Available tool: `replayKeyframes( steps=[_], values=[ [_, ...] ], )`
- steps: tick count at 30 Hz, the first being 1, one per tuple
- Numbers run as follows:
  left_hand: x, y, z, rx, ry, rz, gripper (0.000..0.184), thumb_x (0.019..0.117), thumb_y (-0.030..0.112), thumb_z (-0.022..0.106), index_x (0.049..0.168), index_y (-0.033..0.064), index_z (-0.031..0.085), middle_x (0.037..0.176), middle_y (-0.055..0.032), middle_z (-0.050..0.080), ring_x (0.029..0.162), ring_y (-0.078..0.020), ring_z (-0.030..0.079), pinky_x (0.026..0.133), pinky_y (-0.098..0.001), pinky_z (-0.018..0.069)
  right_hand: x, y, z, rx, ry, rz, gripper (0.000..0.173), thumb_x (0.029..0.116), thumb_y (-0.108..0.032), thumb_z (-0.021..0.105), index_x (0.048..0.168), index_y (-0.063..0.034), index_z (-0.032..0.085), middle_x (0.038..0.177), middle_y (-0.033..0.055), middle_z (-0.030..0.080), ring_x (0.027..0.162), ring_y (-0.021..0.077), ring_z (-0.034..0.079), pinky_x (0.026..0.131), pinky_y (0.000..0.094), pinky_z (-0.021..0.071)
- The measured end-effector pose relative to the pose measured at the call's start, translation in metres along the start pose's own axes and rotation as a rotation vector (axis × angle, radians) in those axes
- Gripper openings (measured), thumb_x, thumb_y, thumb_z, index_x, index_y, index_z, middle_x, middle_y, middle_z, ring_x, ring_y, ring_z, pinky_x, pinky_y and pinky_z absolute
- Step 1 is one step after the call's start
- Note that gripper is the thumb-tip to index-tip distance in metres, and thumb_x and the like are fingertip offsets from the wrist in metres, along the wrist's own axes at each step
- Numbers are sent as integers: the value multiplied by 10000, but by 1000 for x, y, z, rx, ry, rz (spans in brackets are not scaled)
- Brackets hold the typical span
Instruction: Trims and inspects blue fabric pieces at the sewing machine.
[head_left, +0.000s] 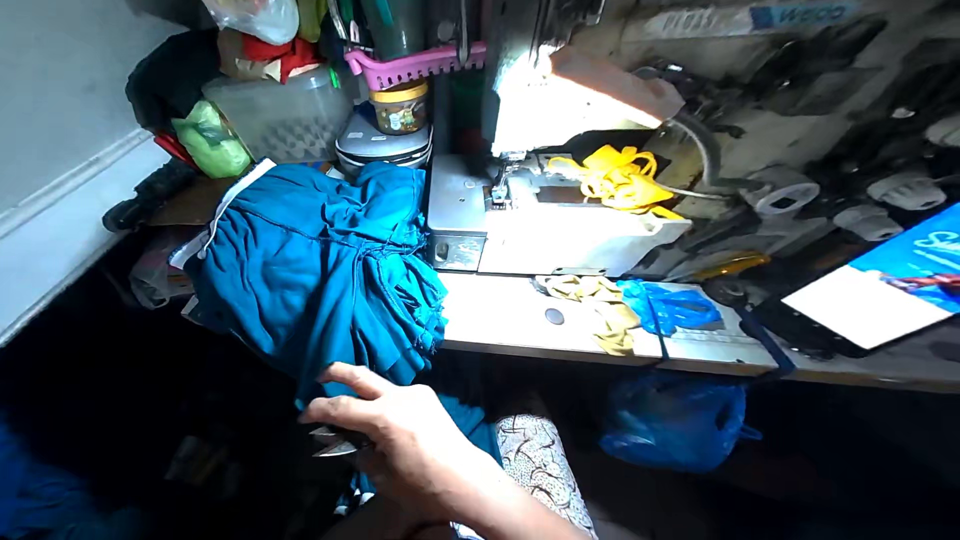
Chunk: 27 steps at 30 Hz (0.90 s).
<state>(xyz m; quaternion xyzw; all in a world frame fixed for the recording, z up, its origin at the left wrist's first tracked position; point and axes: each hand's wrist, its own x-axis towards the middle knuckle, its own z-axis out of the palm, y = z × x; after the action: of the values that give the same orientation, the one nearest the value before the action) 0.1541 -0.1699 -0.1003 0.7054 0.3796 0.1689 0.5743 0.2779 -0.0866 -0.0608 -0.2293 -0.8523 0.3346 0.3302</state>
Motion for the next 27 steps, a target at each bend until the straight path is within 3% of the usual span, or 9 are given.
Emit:
replayKeyframes(
  steps=[3, 5, 7, 12, 15, 19, 22, 24, 27],
  values=[
    [-4, 1, -2, -5, 157, -101, 302, 1056, 170, 501, 1035, -46, 711, 818, -88, 671, 760, -109, 628, 762, -323, 539, 3, 10, -6, -59, -293, 90, 368, 1011, -134, 565, 1362, -220, 635, 1478, 60, 565, 1059, 275, 705, 762, 501, 586],
    [-6, -3, -9, -81, 260, -133, 270, 1040, 154, 502, 1019, -10, 715, 782, -1, 653, 719, -27, 607, 722, -254, 538, -3, 25, -16, -16, -355, 178, 304, 1027, -160, 537, 1296, -158, 678, 1418, 58, 609, 1222, 241, 634, 960, 487, 537],
    [-8, -14, -17, -123, 340, -104, 286, 1029, 159, 459, 863, 36, 656, 709, 48, 598, 660, -9, 568, 655, -229, 499, -14, 39, -28, 103, -221, 251, 283, 1016, -146, 525, 1213, -97, 722, 1240, 77, 692, 1170, 176, 643, 1009, 399, 516],
    [-11, -19, -23, -276, 391, 8, 259, 1076, 152, 450, 915, 94, 645, 743, 108, 634, 642, 21, 614, 624, -165, 545, -11, 54, -64, 252, 295, 532, 224, 1017, -110, 522, 1122, -106, 720, 927, -22, 695, 799, 52, 637, 726, 262, 540],
    [-4, -10, -20, -270, 354, 51, 240, 1079, 149, 466, 979, 67, 668, 712, 116, 611, 616, 47, 575, 592, -134, 501, 11, 59, -76, 227, 365, 590, 242, 1084, -271, 495, 1140, -116, 673, 665, -24, 575, 496, 43, 443, 467, 212, 375],
    [6, 5, -28, -301, 256, 242, 277, 1097, 231, 445, 911, 100, 604, 720, 94, 555, 632, 45, 522, 594, -131, 451, 58, 77, -77, 275, 258, 686, 337, 1068, -383, 525, 1158, -82, 648, 655, 16, 556, 497, 81, 467, 461, 246, 395],
    [5, 32, -33, -313, 219, 285, 299, 1076, 243, 456, 844, 103, 580, 665, 112, 484, 601, 64, 453, 564, -130, 370, 83, 94, -70, 337, 292, 670, 220, 1027, -283, 624, 1059, -71, 675, 696, -2, 557, 527, 56, 453, 491, 236, 382],
    [1, 45, -34, -312, 238, 231, 268, 1057, 197, 469, 838, 108, 597, 675, 133, 494, 606, 79, 461, 574, -124, 376, 83, 88, -72, 431, 342, 636, 158, 1014, -222, 642, 1079, -85, 687, 717, -11, 566, 502, 36, 416, 461, 208, 345],
    [1, 38, -33, -346, 266, 214, 263, 1058, 167, 455, 850, 109, 604, 708, 134, 540, 643, 72, 511, 602, -125, 422, 69, 72, -72, 708, 380, 560, 122, 1044, -231, 566, 1077, -132, 630, 573, -53, 446, 393, -1, 332, 374, 149, 296]
  ],
)
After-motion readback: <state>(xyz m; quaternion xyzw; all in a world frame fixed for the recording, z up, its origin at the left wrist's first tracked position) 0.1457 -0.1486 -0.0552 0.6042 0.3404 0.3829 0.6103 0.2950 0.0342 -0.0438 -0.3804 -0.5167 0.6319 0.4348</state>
